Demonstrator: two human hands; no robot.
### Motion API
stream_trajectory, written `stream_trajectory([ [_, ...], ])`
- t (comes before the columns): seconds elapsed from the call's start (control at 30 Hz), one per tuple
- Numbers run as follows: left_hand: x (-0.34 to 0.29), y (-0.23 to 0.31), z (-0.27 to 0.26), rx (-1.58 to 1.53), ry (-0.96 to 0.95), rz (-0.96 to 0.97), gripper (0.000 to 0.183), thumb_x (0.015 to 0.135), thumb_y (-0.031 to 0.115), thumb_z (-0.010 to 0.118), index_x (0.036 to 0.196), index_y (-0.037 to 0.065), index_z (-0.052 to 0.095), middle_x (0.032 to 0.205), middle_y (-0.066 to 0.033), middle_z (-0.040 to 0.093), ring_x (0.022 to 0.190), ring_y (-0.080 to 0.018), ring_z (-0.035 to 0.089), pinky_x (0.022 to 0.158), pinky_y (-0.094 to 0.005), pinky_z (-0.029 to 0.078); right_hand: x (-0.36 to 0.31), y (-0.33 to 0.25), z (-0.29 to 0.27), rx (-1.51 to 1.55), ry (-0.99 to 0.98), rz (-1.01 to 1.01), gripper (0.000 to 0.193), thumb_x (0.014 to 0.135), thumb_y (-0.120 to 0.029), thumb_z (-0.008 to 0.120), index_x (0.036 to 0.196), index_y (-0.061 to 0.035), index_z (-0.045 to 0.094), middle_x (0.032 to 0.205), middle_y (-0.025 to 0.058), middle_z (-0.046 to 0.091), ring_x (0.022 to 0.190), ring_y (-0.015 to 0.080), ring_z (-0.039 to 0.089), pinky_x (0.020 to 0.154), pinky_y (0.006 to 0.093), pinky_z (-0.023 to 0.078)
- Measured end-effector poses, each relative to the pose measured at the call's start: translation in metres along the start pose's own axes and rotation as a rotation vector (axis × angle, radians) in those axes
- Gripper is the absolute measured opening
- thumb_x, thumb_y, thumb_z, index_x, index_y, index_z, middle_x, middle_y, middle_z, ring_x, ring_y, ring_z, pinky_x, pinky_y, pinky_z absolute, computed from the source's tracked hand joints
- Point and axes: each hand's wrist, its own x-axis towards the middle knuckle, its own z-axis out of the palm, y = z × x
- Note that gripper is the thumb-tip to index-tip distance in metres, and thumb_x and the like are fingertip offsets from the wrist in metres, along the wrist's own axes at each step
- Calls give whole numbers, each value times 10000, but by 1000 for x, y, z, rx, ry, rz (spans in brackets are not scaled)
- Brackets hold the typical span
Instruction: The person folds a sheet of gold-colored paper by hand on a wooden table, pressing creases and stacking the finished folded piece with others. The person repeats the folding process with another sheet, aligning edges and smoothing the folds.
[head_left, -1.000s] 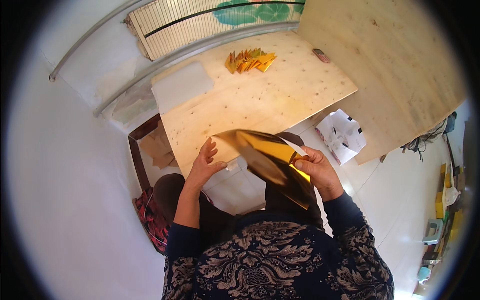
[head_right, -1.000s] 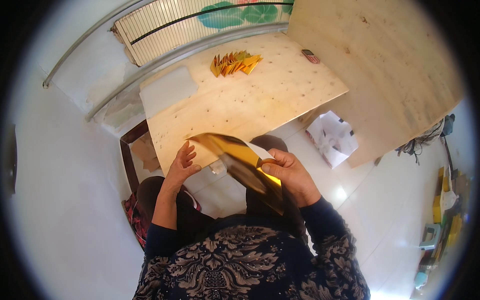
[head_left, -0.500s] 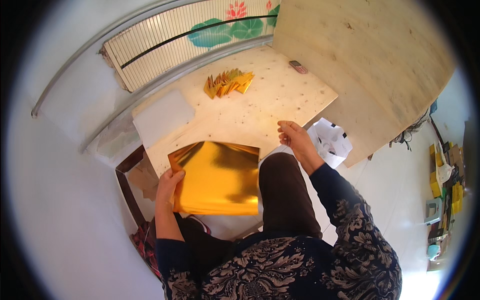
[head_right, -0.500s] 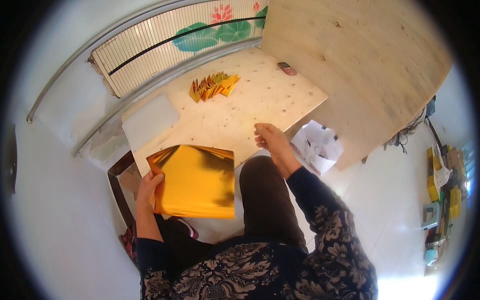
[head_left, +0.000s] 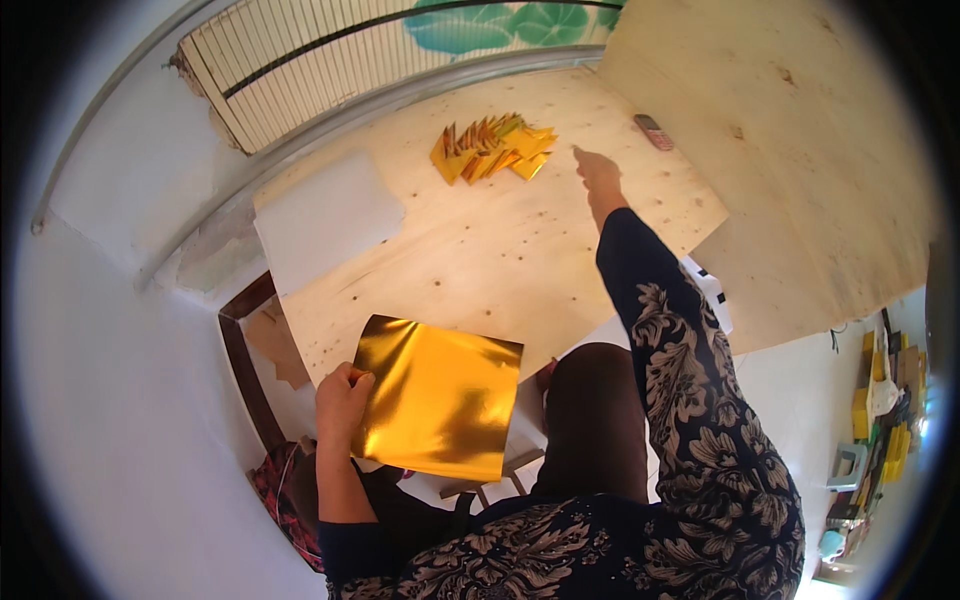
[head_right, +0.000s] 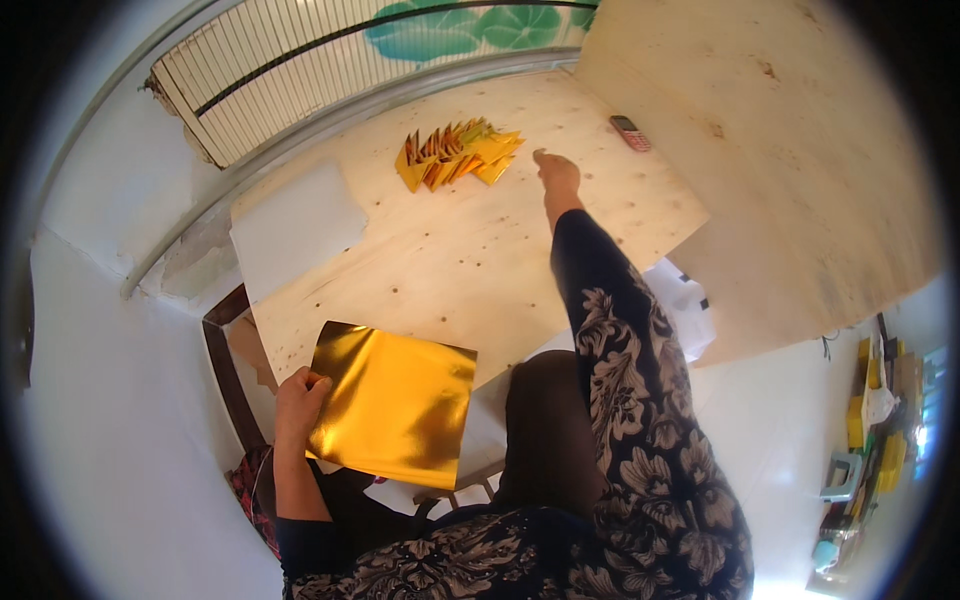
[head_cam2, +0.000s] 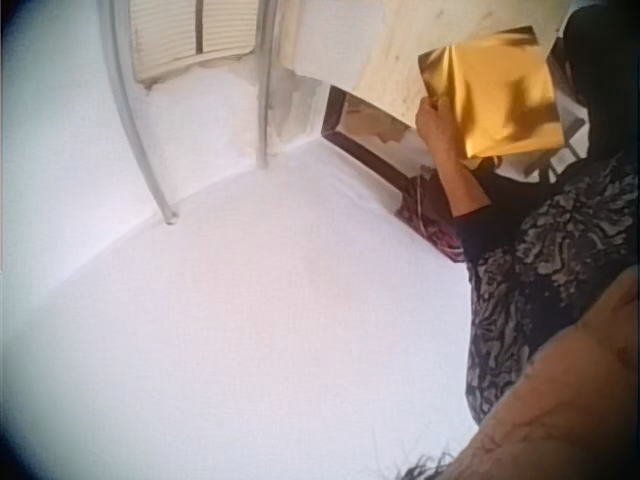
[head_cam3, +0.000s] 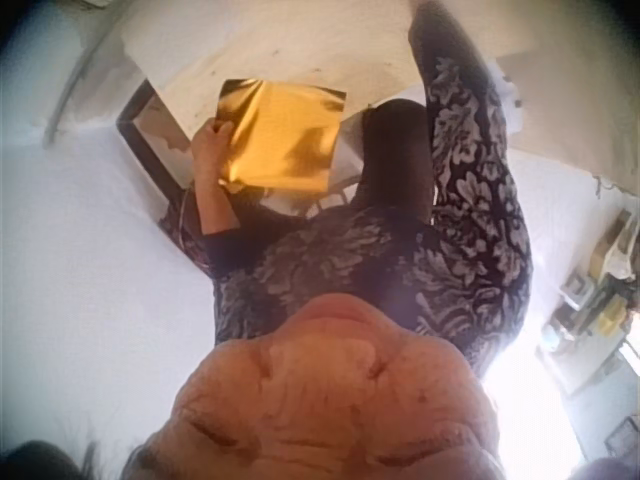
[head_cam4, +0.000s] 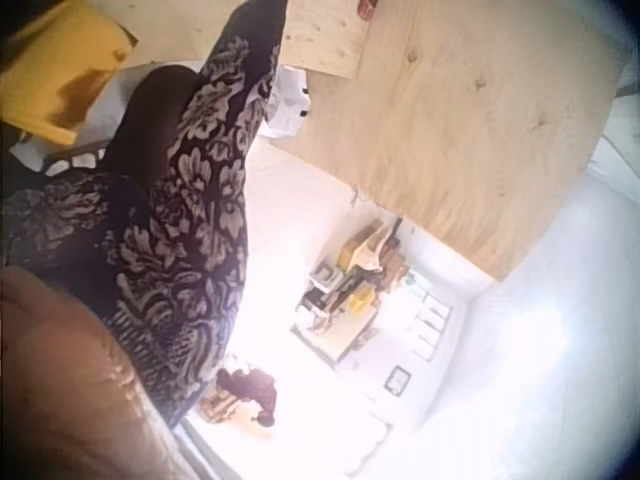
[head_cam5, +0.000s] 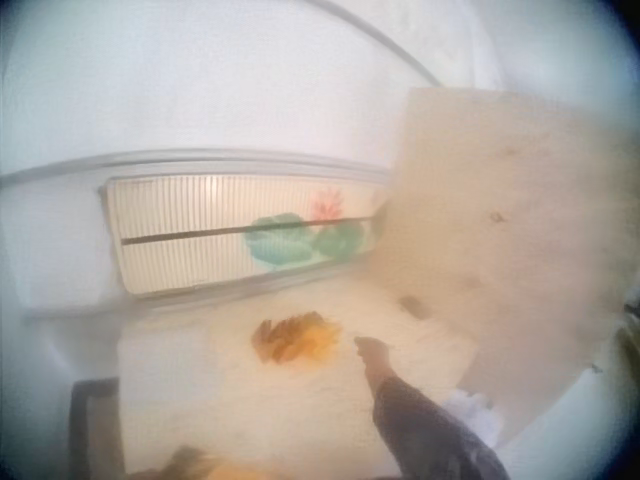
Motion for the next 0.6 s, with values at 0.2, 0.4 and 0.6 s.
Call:
stream_trajectory([
  [0.2,1,9,-2,48,-25,-26,241,823,232,655,850,-7,633,748,-165,646,710,-306,622,662,-380,475,33,7,30,220,16,15,375,781,-367,765,803,-4,674,743,41,617,657,136,533,638,291,443],
  [0.4,0,13,-3,49,-41,-41,239,831,244,649,849,7,627,780,-179,655,756,-347,632,682,-402,478,55,-3,43,174,-41,-89,321,782,-301,767,886,-5,697,809,40,636,696,123,523,645,256,454],
  [0.6,0,12,-3,70,-45,-22,246,831,250,648,837,5,617,794,-176,657,770,-350,633,685,-411,477,18,-43,40,401,85,-342,242,815,-224,719,892,4,688,801,53,660,671,123,573,639,248,474],
])
